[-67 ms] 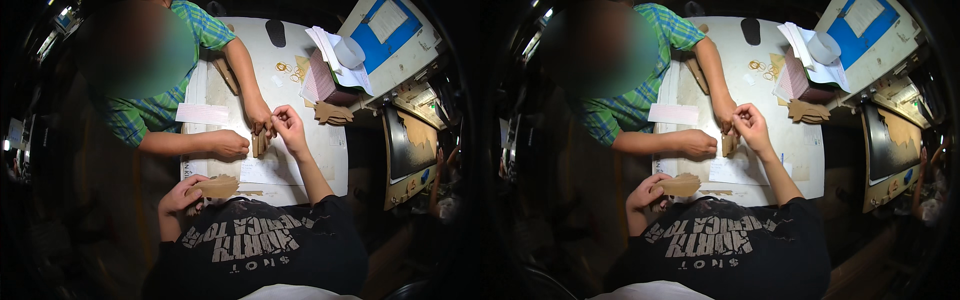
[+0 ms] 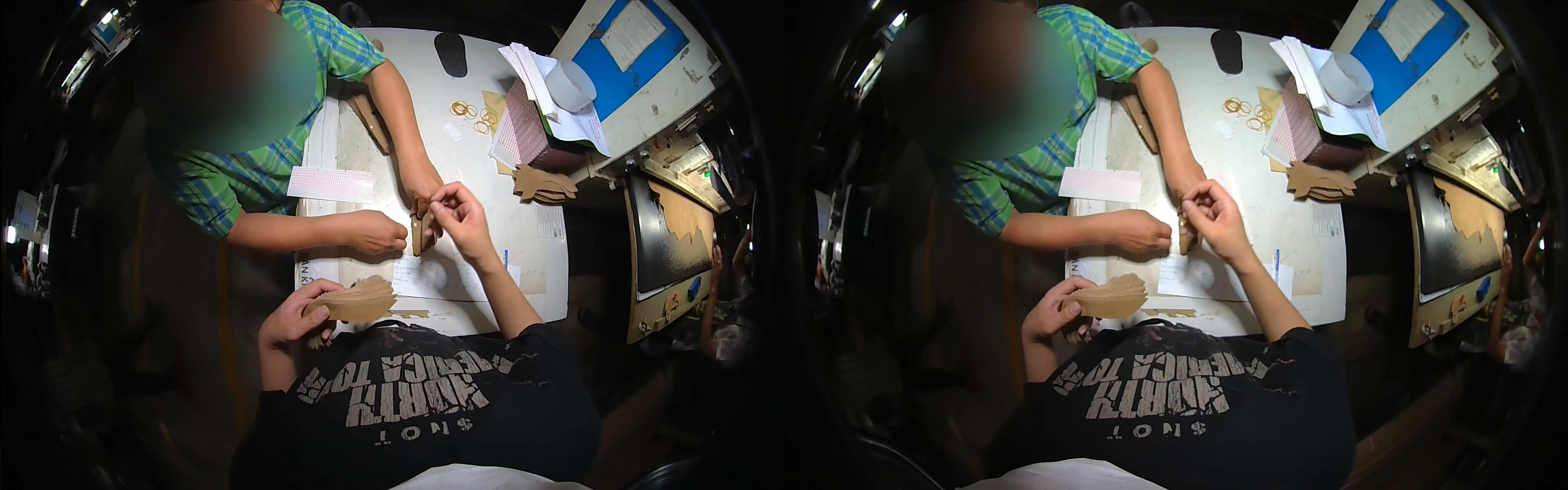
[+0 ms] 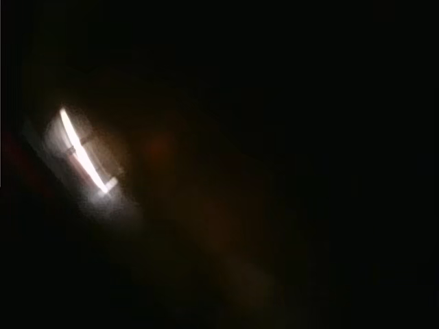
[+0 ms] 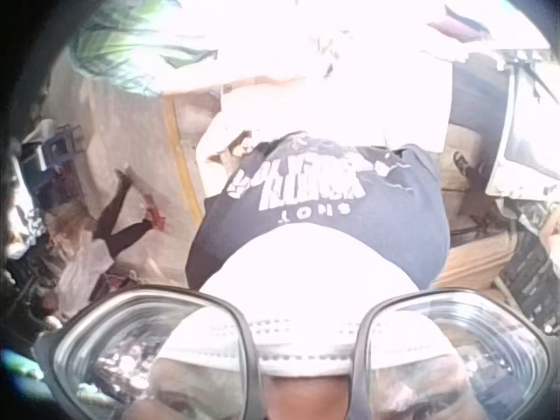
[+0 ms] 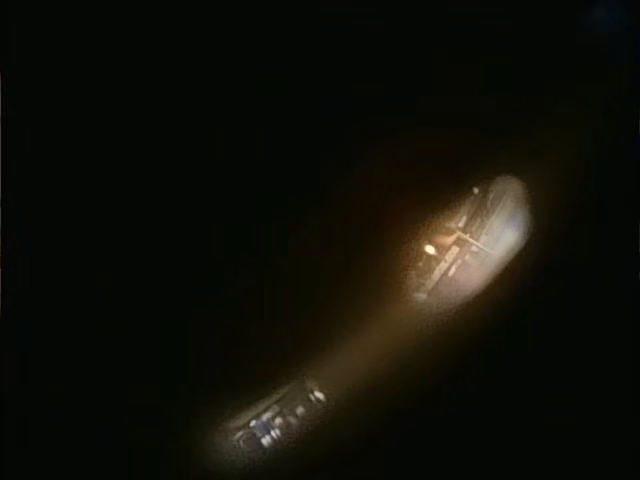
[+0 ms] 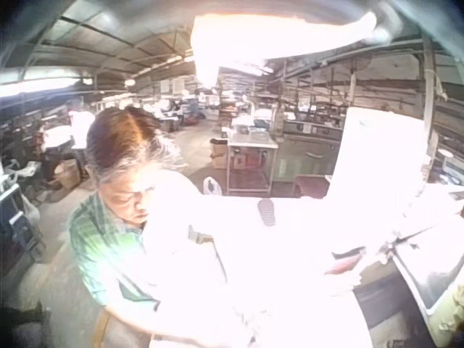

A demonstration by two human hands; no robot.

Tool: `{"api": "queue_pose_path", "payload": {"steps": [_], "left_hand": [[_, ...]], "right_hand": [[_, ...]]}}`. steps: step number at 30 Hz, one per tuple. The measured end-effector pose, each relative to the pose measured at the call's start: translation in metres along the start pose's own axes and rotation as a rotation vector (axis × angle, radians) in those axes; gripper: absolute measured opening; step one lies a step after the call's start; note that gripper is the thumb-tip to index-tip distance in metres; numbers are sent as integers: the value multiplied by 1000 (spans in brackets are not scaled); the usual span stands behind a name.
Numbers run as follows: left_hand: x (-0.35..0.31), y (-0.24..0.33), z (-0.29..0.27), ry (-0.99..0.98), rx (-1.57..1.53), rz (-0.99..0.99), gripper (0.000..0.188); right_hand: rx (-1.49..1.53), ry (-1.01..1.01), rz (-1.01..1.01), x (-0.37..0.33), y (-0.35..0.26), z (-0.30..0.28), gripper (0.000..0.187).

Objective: The person handles small cardboard pieces, places them into a plastic bag, and writes on a piece of paper. They also interact with another person at a table, exchanging items and writing notes.

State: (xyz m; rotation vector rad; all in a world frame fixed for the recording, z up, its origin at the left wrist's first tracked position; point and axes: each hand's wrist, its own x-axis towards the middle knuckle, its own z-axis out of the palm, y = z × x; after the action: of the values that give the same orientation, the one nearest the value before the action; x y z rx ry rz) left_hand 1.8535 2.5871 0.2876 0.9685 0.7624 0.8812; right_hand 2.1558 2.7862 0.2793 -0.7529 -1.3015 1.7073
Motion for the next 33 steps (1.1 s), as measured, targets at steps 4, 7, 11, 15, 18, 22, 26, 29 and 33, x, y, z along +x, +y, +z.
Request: {"api": "queue_pose_path", "payload": {"steps": [4,7,11,15,18,22,26,29,33], "left_hand": [[43,8,46,83,-119,404,54],[63,3,56,203,-40,355,49],[65,-26,68,333,-87,267,45],[56,-55,63,259,-473,200,48],[47,-66,61,335,-592,100,49],[43,-46,74,276,-549,123,45],[43,-33,64,452,-111,55,35],[47,-34,66,708,547,158,24],[46,-40,64,858,907,199,30]], "right_hand": [[-147,-291,-128,-39,57,45,21],[-169,-228,-50,-68,68,61,35],[-48,-287,-88,-78,59,62,44],[241,-247,166,-89,41,72,64],[195,-274,136,-83,34,60,79],[555,-177,162,-82,18,51,87],[744,-227,96,-84,-2,36,91],[609,-322,65,-95,-11,48,100],[186,-618,-135,-107,-23,70,93]]}}
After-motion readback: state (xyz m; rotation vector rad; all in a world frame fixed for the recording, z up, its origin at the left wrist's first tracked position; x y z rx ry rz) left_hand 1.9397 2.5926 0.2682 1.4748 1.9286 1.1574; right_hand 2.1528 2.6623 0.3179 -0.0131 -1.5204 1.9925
